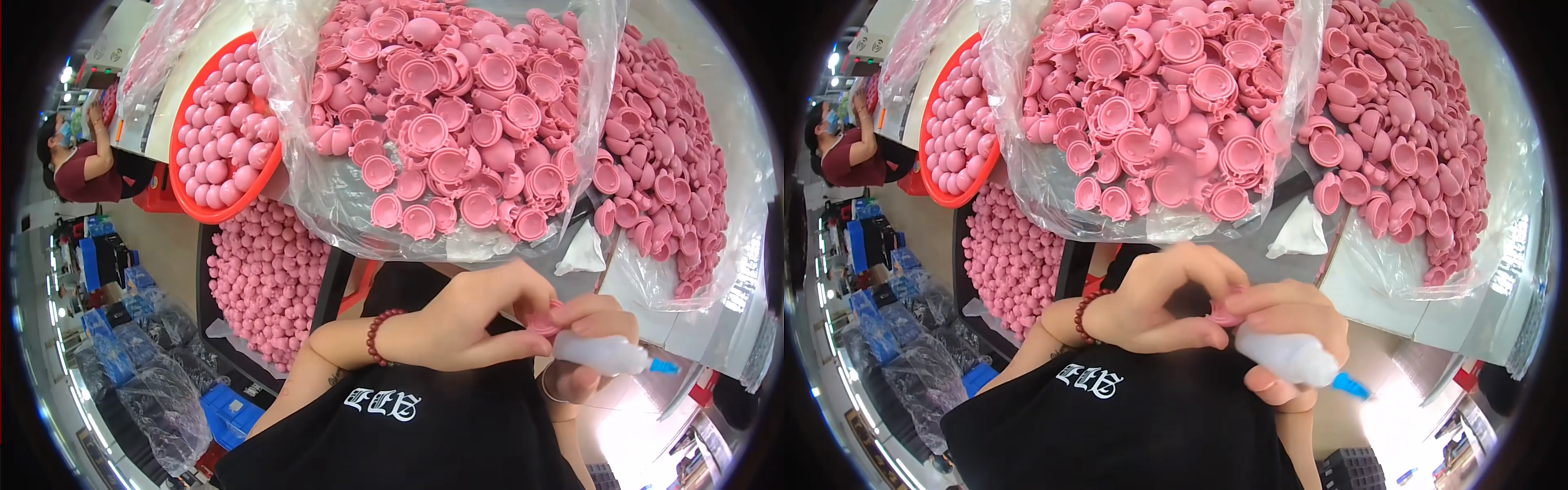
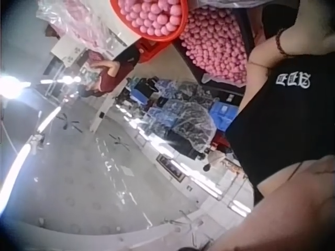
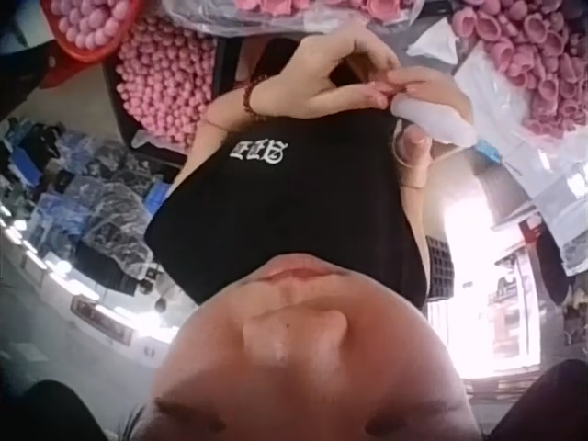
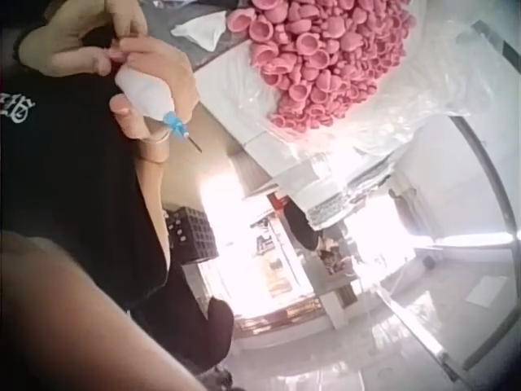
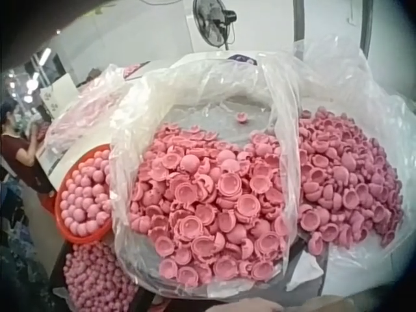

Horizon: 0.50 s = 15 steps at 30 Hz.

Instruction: Assembling small pink plastic components by applying adhesive and joining two parts together at a factory workbench.

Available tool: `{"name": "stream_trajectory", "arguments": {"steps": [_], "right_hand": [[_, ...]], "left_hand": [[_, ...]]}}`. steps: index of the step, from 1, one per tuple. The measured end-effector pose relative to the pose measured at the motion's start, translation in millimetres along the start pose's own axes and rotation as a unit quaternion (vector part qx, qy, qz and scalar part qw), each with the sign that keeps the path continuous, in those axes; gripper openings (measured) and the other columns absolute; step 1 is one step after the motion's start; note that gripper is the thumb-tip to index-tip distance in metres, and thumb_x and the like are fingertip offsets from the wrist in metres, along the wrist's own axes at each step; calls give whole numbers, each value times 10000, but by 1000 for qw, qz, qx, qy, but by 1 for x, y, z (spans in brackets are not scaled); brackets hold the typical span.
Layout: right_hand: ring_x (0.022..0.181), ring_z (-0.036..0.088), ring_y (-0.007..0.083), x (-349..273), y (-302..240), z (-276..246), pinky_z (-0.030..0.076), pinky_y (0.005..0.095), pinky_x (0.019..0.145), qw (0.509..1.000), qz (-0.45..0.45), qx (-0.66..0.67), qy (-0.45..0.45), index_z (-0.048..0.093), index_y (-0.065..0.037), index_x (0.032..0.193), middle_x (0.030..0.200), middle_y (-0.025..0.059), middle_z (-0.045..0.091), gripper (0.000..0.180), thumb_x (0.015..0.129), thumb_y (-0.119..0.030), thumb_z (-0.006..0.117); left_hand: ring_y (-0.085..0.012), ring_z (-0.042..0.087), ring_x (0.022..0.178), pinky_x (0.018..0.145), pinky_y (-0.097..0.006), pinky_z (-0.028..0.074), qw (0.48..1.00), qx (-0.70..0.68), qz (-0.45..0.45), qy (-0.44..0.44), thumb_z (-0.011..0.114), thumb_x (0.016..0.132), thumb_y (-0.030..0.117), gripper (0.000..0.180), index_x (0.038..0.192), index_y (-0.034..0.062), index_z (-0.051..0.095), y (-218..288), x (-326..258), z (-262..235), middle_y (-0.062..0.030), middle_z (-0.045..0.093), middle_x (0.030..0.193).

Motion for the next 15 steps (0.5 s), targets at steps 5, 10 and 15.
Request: {"name": "stream_trajectory", "arguments": {"steps": [5,10,15], "right_hand": [[669,569,225,-13,12,-5,455,297,574,998,21,42,51,534,7,800,756,143,590,427,712,-403,618],[503,417,105,-22,17,-9,327,198,463,979,103,98,144,394,-15,943,621,52,447,552,757,-521,508],[524,274,104,-11,20,-42,197,228,451,962,-50,-23,268,382,43,1127,648,37,391,572,772,-379,531]], "left_hand": [[-200,533,918,815,-323,413,959,-247,3,136,705,681,170,483,1046,-14,448,-17,4,11,-131,533,975],[-207,572,846,706,-283,480,968,-240,27,65,729,640,176,544,1054,-34,445,-28,4,11,-206,527,1020],[-186,587,782,653,-247,511,956,-284,24,67,726,618,44,546,1068,-35,427,-21,11,15,-250,470,1082]]}}
Point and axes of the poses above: each hand's wrist, its own x-axis towards the middle knuckle, its own z-axis out of the palm, y = z × x, the point moved 2 cm from there along x, towards the middle knuckle
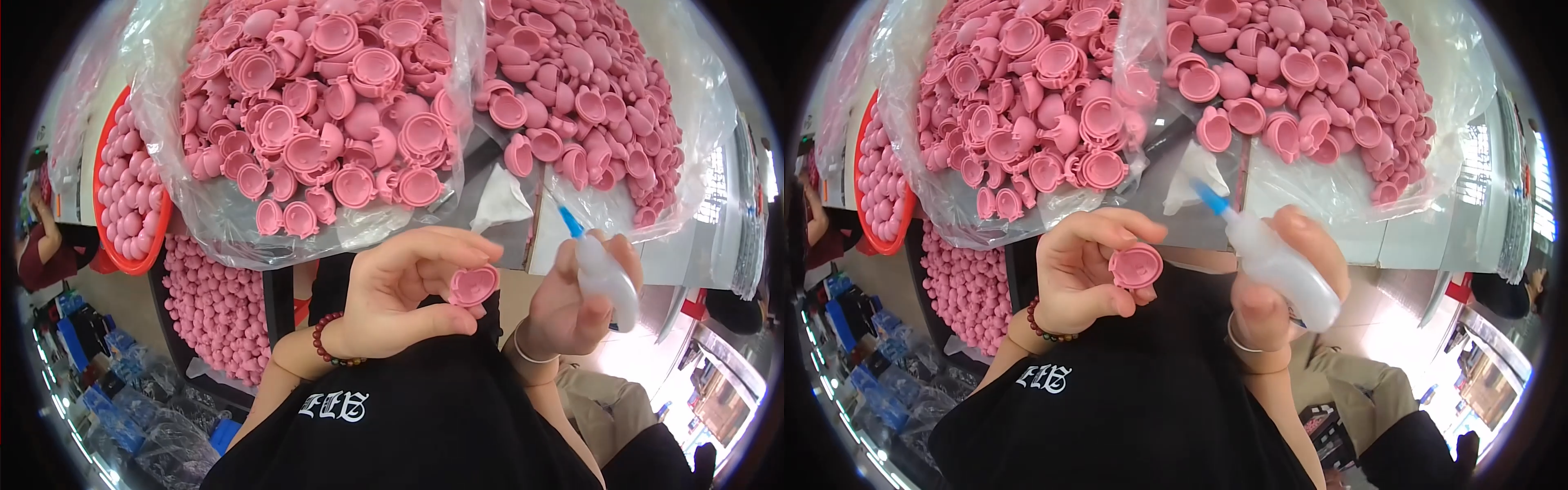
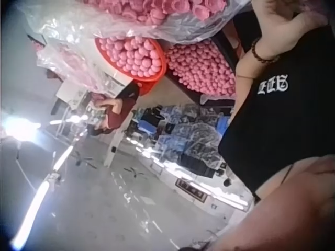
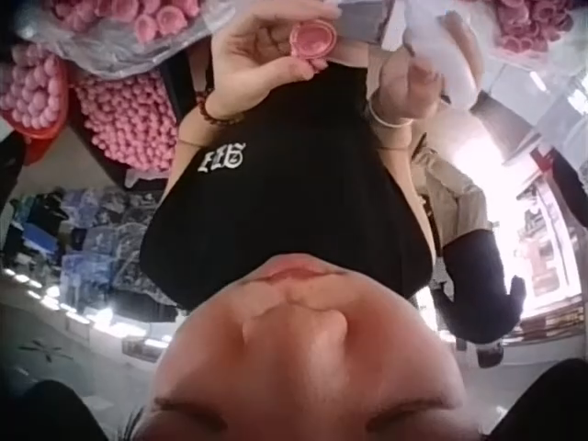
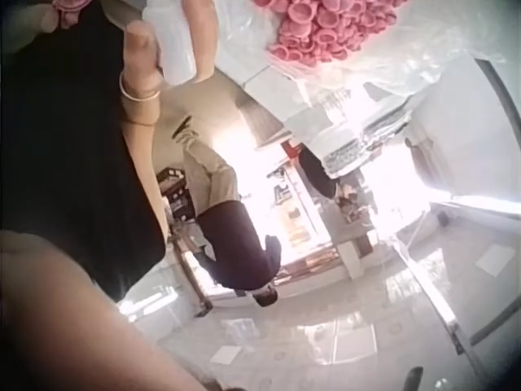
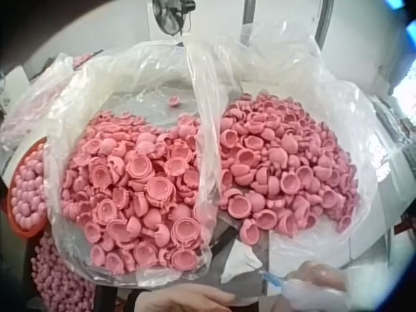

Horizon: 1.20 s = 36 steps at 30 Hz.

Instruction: Assembling small pink plastic components by applying adhesive and joining two parts together at a factory workbench.

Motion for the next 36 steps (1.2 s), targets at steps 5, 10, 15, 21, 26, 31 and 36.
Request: {"name": "stream_trajectory", "arguments": {"steps": [5,10,15,21,26,31,36], "right_hand": [[509,275,119,17,-24,3,192,236,437,982,-151,-16,-109,508,57,901,632,34,371,568,779,-496,467],[453,282,113,11,-38,15,183,241,392,945,-205,-89,-240,511,35,799,589,24,364,649,772,-603,389],[446,326,116,10,-43,15,211,244,380,950,-153,-114,-248,522,21,795,577,18,367,625,785,-588,380],[452,325,115,10,-38,17,201,244,381,950,-169,-109,-240,521,19,795,579,19,370,617,796,-578,366],[457,318,115,11,-35,16,189,246,386,954,-185,-89,-217,525,25,815,577,20,368,629,797,-581,358],[458,314,113,12,-34,17,184,243,387,950,-196,-98,-221,532,32,838,575,24,368,637,802,-577,349],[452,306,111,12,-33,14,186,246,382,955,-199,-82,-205,531,51,847,592,32,375,630,823,-545,327]], "left_hand": [[-191,530,976,805,-301,462,992,-108,-60,0,591,708,-81,445,1113,-53,410,1,3,3,-207,442,1172],[-220,549,954,824,-313,452,998,-47,-36,8,597,706,-74,463,1122,-54,394,-2,0,-1,-214,477,1129],[-237,586,856,723,-327,514,995,-22,-64,73,721,639,90,532,1052,-28,407,2,2,4,-272,494,1060],[-233,589,846,716,-321,516,996,-20,-54,69,725,633,88,526,1044,-24,416,2,2,2,-271,499,1053],[-235,593,829,711,-322,512,998,6,-39,44,726,632,89,521,1045,-16,427,2,2,-1,-269,503,1050],[-223,547,961,826,-308,446,999,-30,-20,-4,620,695,-62,439,1089,-69,426,2,1,-1,-231,482,1118],[-244,590,837,718,-326,498,999,19,-29,31,734,622,94,527,1047,-10,440,1,0,-2,-276,503,1049]]}}
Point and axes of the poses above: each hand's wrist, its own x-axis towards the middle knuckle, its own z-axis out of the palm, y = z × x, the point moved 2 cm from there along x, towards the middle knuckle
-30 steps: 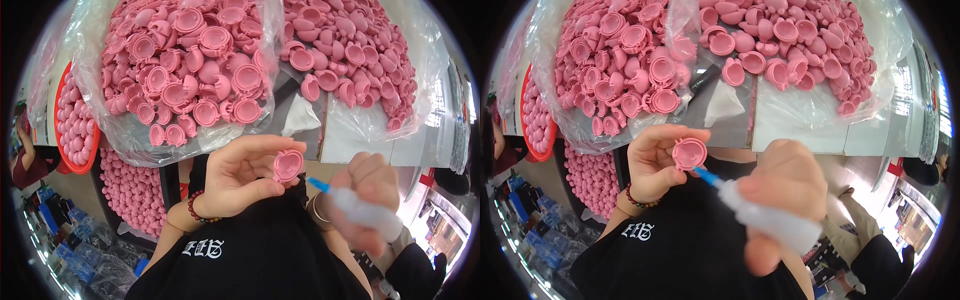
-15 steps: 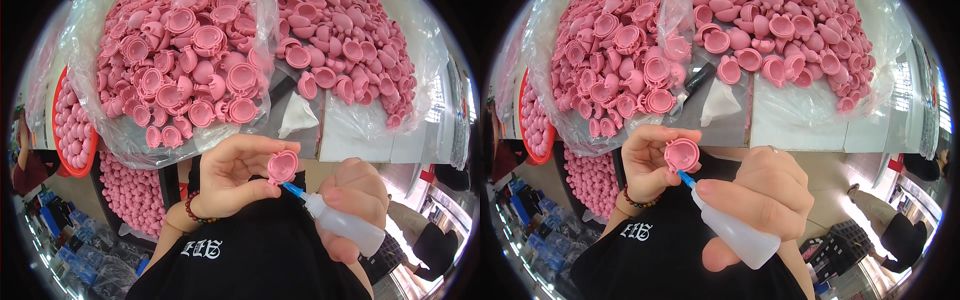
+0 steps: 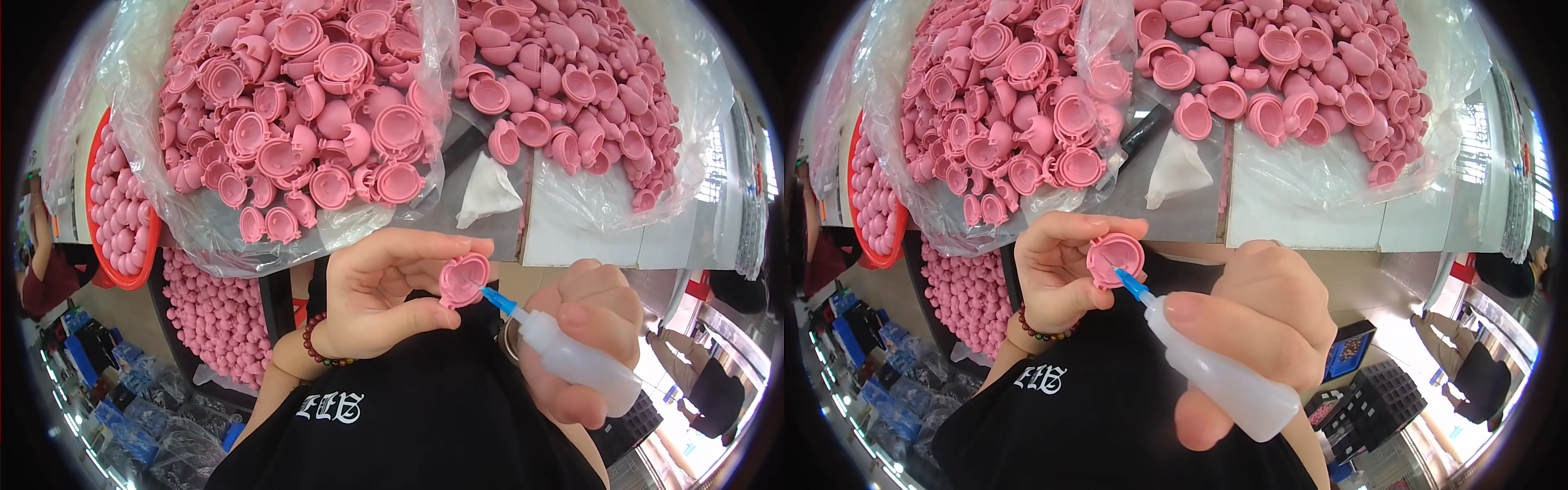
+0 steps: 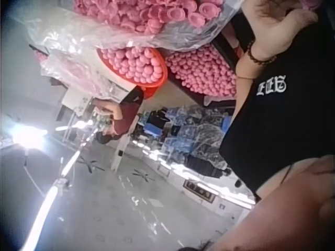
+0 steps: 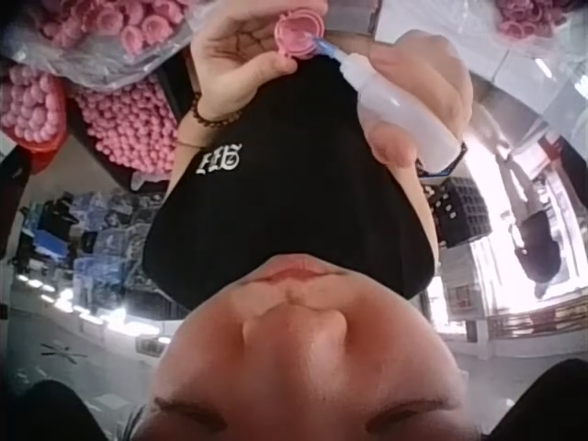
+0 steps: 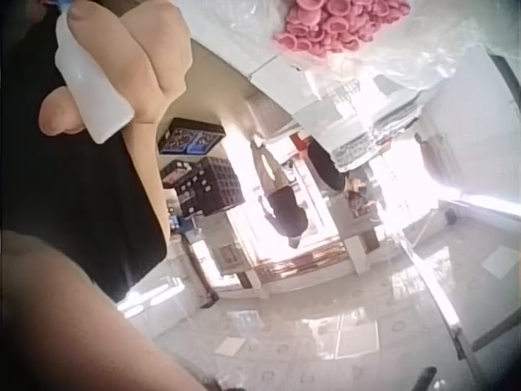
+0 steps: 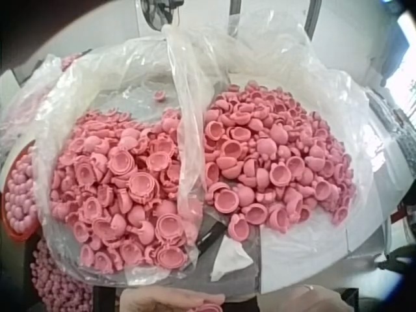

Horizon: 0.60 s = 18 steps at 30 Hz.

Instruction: Assembling small pink plastic components by applying adhesive and joining two parts together at a factory workbench.

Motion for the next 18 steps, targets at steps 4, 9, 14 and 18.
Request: {"name": "stream_trajectory", "arguments": {"steps": [4,9,14,18], "right_hand": [[449,302,112,0,1,0,186,246,378,1000,-6,-10,15,531,56,850,593,37,376,631,827,-540,321],[437,324,118,-1,0,-1,186,242,367,999,1,-41,20,531,57,850,585,51,386,624,836,-527,310],[430,332,120,-6,-3,-6,193,240,366,999,11,-48,9,530,52,831,586,48,392,625,835,-532,308],[447,416,102,-7,-6,-5,267,228,356,1000,18,-8,8,564,24,764,604,30,523,563,750,-536,502]], "left_hand": [[-250,580,868,720,-331,499,1000,2,1,-10,734,621,90,524,1045,-8,443,2,0,1,-276,502,1048],[-269,575,879,712,-345,508,1000,-14,3,4,727,626,71,497,1028,-8,445,2,-2,1,-290,497,1041],[-263,592,830,698,-335,516,1000,1,24,4,721,633,62,484,1013,1,428,5,-3,0,-301,484,1045],[-259,601,801,686,-325,520,998,20,55,24,730,625,74,498,1006,11,415,6,-3,-1,-294,490,1033]]}}
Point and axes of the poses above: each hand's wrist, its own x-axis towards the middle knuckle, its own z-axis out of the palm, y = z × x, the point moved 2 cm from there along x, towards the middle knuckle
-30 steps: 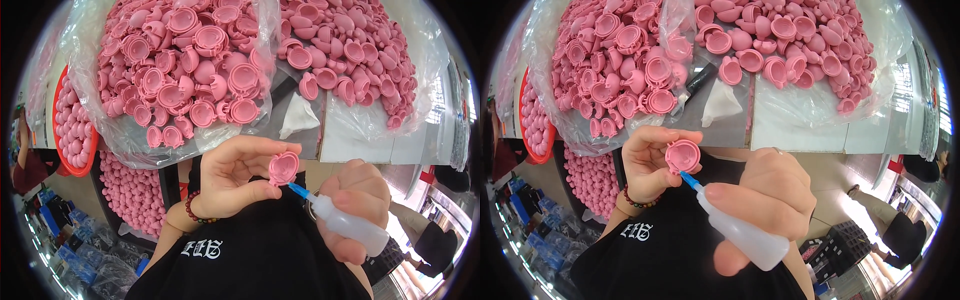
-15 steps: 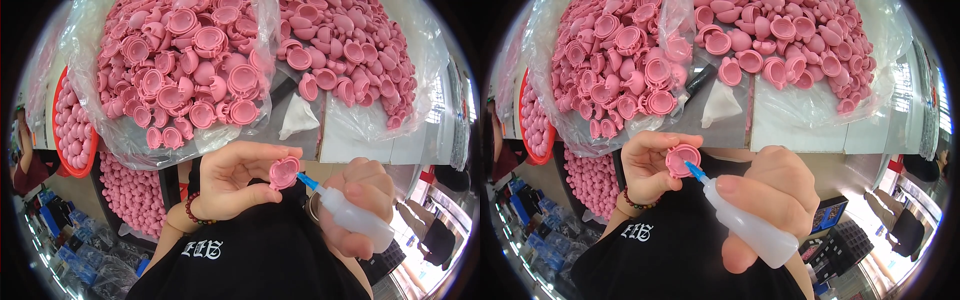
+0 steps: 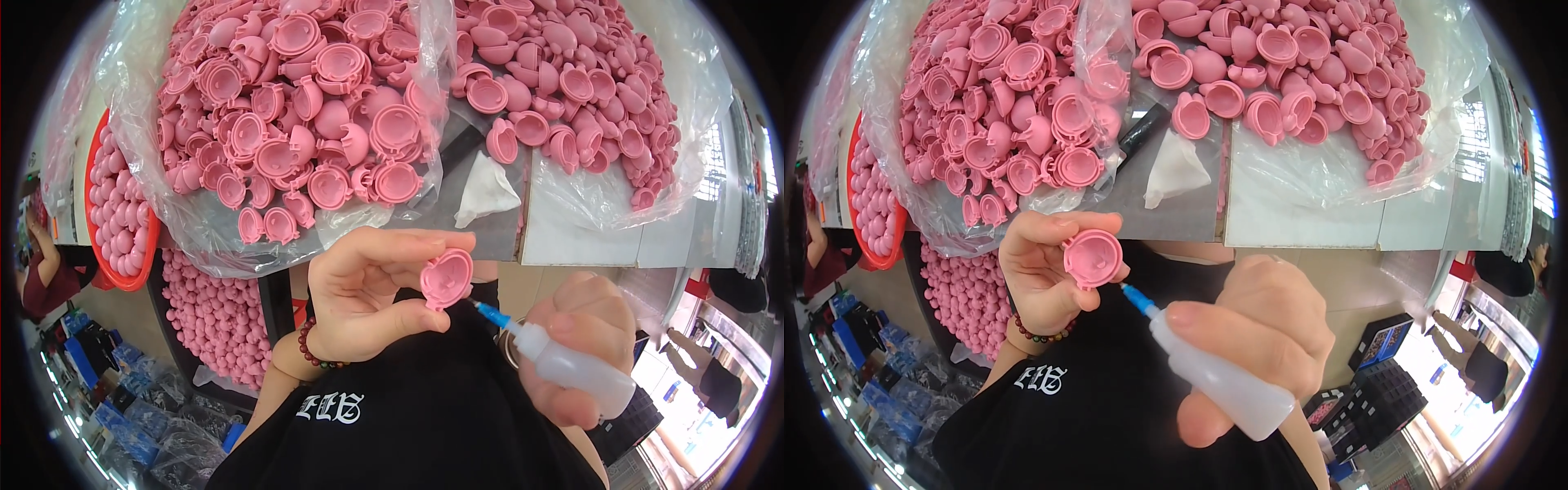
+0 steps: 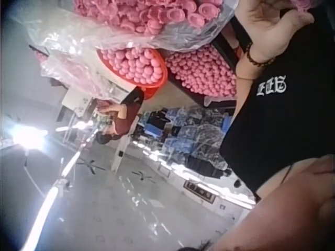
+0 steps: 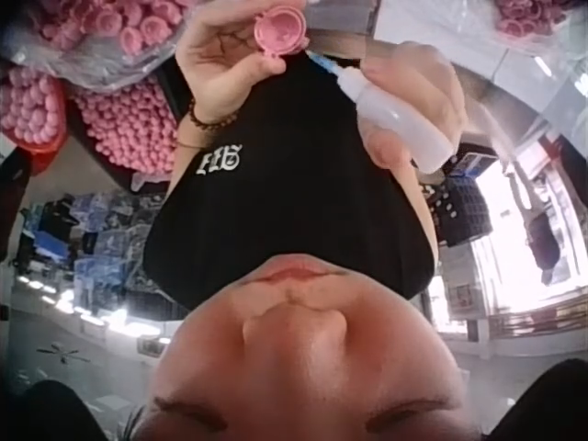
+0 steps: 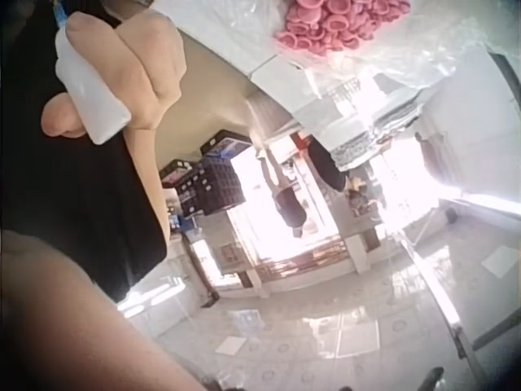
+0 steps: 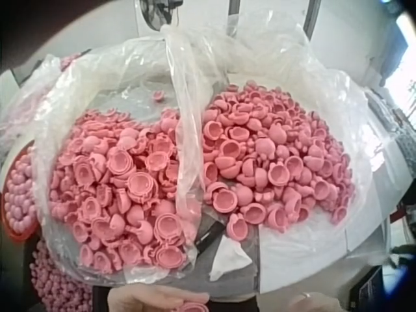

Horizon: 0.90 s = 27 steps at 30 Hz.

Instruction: Assembling small pink plastic components by applying adhesive and joining two parts together at a factory workbench.

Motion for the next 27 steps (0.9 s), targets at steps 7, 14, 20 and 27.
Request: {"name": "stream_trajectory", "arguments": {"steps": [7,14,20,27], "right_hand": [[524,399,133,-15,13,-18,280,225,425,976,59,-6,209,486,63,986,695,81,475,566,801,-470,450],[828,556,221,-23,42,-128,460,261,682,880,172,-275,348,388,95,1058,962,206,558,406,784,-154,556],[924,515,201,-49,75,-168,431,266,761,853,314,-275,315,357,82,1082,1015,198,543,454,710,17,609],[858,497,170,-7,46,-106,409,275,698,815,78,-544,184,486,13,1010,904,79,572,377,682,-59,657]], "left_hand": [[-316,525,982,819,-361,458,998,-32,28,-39,631,664,-93,436,1045,-64,422,-2,5,0,-252,476,1099],[-259,550,945,796,-358,474,993,-114,-32,-22,644,698,9,487,1109,-46,390,-5,4,-4,-255,488,1084],[-218,602,802,687,-316,517,983,-165,-84,1,674,705,169,544,1120,-28,382,-9,3,-4,-252,512,1050],[-221,611,744,658,-298,512,983,-159,-88,13,698,683,195,559,1102,-13,393,-9,2,-4,-253,517,1043]]}}
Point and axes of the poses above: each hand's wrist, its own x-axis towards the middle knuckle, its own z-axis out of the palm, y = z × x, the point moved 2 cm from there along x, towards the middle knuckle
